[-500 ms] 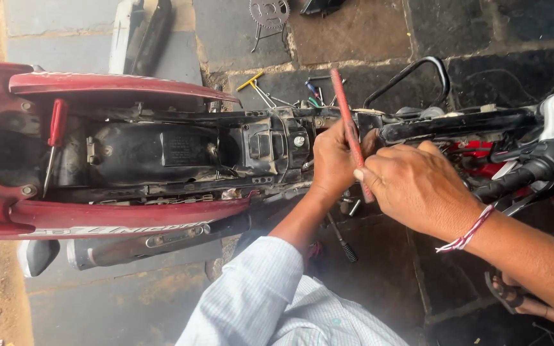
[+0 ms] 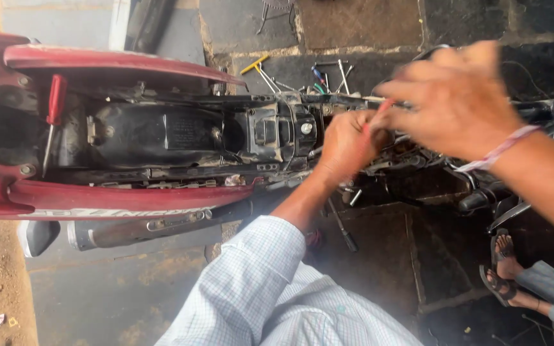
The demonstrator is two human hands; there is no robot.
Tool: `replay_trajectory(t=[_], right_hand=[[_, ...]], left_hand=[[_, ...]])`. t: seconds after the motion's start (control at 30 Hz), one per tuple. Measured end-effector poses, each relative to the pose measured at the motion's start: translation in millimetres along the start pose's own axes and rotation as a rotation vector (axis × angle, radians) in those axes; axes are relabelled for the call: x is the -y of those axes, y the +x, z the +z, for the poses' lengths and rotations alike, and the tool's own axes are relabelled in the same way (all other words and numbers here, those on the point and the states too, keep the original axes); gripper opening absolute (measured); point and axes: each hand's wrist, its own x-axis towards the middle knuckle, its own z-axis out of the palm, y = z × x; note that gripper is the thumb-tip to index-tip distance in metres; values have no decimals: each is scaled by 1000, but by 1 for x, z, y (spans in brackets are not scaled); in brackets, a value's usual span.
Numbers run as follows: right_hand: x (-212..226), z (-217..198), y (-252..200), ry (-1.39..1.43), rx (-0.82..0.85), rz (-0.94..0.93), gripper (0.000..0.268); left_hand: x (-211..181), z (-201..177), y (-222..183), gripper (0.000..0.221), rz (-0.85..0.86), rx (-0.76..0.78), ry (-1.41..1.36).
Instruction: The person is repairing a motorcycle, specifically working on the frame and internal components under the seat area.
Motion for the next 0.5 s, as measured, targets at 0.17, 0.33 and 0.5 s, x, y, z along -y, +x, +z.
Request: replay_trajectory(t=[0.17, 0.33, 0.5], right_hand=[[25, -9, -39, 273, 468, 206, 20], [31, -20, 11, 318, 66, -32, 33], [7, -19, -2, 46, 374, 167, 40]], left_hand=[[14, -10, 1, 19, -163, 83, -379], [-2, -11, 8, 17, -95, 301, -435], [16, -13, 4, 33, 217, 173, -529]])
